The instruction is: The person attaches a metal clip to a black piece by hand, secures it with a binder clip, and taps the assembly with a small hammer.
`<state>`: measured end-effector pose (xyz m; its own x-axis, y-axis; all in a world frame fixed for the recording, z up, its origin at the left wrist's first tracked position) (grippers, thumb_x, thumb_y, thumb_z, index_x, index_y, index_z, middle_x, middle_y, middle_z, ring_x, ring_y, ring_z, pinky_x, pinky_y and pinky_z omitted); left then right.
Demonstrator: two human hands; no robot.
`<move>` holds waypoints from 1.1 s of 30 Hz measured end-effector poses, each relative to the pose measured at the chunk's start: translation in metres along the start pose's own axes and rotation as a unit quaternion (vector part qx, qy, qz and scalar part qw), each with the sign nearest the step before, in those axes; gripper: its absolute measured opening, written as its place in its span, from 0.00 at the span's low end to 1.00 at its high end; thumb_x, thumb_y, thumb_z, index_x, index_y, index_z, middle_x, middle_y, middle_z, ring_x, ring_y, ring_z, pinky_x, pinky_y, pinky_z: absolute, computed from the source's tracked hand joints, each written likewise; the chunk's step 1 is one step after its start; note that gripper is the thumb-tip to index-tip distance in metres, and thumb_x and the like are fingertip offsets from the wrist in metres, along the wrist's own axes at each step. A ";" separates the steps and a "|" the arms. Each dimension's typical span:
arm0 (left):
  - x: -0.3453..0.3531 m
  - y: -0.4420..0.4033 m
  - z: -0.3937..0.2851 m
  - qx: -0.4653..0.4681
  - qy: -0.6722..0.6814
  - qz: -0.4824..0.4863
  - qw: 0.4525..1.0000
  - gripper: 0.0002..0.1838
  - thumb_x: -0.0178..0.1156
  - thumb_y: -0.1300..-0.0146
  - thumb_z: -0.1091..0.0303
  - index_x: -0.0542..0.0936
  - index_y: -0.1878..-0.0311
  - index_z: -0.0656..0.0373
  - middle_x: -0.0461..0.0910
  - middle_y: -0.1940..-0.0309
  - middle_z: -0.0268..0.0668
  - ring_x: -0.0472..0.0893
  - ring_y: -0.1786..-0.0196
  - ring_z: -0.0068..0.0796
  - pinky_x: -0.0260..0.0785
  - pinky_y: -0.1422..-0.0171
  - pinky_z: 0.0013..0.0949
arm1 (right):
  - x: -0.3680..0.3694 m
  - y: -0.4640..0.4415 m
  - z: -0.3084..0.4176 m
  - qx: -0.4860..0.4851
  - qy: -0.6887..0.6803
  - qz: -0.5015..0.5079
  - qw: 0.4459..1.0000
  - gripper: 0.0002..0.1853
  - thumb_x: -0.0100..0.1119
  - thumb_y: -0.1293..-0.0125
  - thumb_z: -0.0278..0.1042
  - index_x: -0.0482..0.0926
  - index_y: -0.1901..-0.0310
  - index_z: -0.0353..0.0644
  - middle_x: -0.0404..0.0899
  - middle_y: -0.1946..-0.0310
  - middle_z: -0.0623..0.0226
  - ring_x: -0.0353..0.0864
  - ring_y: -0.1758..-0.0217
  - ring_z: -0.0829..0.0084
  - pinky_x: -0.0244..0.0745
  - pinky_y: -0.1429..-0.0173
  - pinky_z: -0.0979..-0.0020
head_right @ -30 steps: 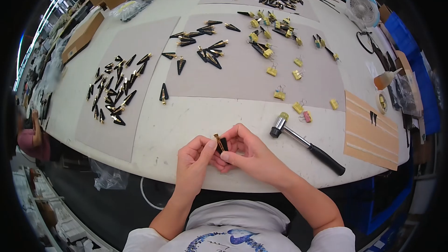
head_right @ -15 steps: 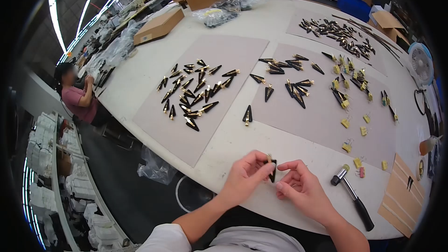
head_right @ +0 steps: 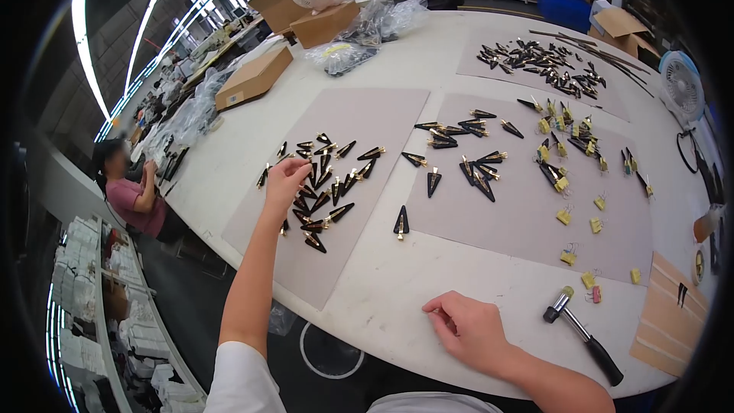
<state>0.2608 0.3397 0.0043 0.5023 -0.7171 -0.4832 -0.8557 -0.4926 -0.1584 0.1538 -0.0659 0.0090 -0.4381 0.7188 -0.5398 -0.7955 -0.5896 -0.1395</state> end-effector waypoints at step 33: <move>-0.070 0.224 -0.223 0.409 0.325 0.609 0.596 0.14 0.48 0.30 0.65 0.79 0.62 0.65 0.76 0.68 0.34 0.73 0.64 0.25 0.62 0.57 0.29 | 0.002 0.022 -0.018 -0.124 -0.035 -0.051 0.990 0.02 0.57 0.37 0.29 0.75 0.65 0.42 0.78 0.70 0.66 0.80 0.67 0.63 0.74 0.64 0.63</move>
<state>0.0618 0.1694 0.1950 -0.8406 -0.4672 -0.2742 -0.2753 0.8044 -0.5265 0.1424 -0.0838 -0.0100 -0.3953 0.7982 -0.4546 -0.7140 -0.5783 -0.3946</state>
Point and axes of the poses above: each hand's wrist, its own y-axis away from the middle knuckle, its own x-axis out of the palm, z = x × y, the point moved 8 cm from there along -y, towards the middle knuckle
